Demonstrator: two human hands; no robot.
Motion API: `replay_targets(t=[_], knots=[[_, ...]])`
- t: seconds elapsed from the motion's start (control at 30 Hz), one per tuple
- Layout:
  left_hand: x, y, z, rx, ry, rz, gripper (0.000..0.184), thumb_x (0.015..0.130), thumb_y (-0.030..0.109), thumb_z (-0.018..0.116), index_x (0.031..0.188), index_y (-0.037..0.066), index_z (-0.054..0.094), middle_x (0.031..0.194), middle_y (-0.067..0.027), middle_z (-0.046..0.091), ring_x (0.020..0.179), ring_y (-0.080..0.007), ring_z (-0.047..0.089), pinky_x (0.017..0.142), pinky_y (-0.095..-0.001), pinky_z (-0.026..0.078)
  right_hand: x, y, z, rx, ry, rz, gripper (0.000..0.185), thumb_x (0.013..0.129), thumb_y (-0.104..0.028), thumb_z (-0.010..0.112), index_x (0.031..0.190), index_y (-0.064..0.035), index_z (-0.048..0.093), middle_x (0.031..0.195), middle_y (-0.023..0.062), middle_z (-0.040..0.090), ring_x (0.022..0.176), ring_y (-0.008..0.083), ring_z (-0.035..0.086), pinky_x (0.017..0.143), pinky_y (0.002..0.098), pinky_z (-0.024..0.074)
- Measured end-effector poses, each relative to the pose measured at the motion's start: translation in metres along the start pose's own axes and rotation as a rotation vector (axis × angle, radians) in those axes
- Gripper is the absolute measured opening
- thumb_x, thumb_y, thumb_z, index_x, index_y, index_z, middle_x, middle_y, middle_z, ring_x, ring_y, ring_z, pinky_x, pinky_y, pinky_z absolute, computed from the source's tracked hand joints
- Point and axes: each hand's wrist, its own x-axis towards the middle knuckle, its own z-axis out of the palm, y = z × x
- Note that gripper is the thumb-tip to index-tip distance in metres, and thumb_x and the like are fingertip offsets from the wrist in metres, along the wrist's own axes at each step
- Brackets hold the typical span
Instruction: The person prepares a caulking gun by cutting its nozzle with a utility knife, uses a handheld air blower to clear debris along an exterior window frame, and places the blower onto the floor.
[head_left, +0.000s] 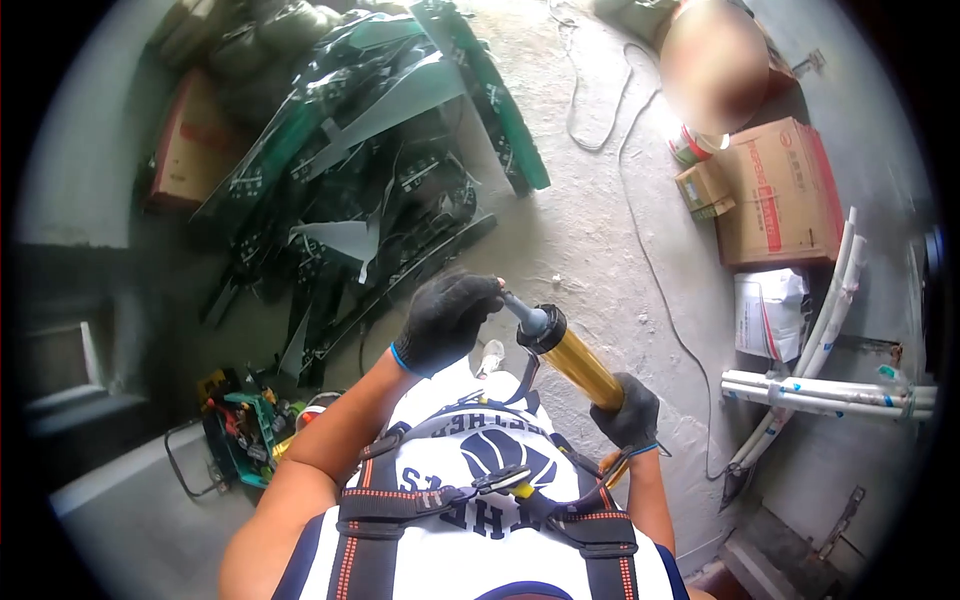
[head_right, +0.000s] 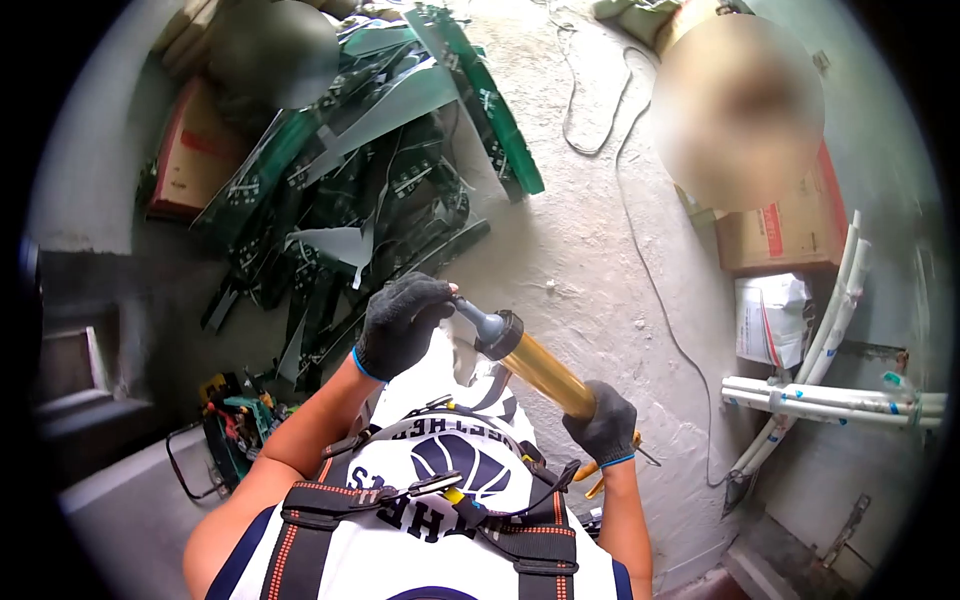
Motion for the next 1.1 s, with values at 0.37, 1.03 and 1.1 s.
replay_targets(t=[0.37,1.03,1.1], knots=[[0.208,-0.094,0.062,0.149,-0.458,0.396,0.019,0.071,0.006,0.072,0.087,0.008,0.062,0.077,-0.0105,0.059,0.073,-0.0326,0.059,0.062,-0.0439,0.047,0.114,0.053,-0.05,-0.171,0.024,0.15,0.027,0.069,-0.022,0.075,0.091,-0.009,0.067,0.08,0.0163,0.069,0.074,0.0383,0.068,0.065,0.0434,0.0561],[0.586,-0.209,0.223,0.213,-0.617,0.307,0.01,0.077,0.006,0.065,0.075,0.007,0.056,0.067,-0.012,0.055,0.064,-0.0353,0.06,0.058,-0.0448,0.048,0.46,0.227,-0.19,-0.175,-0.052,0.212,0.026,0.065,-0.021,0.073,0.088,-0.0116,0.067,0.079,0.0146,0.068,0.073,0.0371,0.067,0.065,0.0441,0.055],[0.622,-0.225,0.219,0.207,-0.499,0.267,0.01,0.077,0.005,0.064,0.076,0.008,0.055,0.067,-0.0114,0.054,0.064,-0.0336,0.06,0.059,-0.0442,0.048,0.504,0.246,-0.211,-0.161,-0.051,0.158,0.025,0.064,-0.021,0.073,0.087,-0.0116,0.067,0.08,0.0146,0.068,0.073,0.0371,0.067,0.065,0.0441,0.0549]])
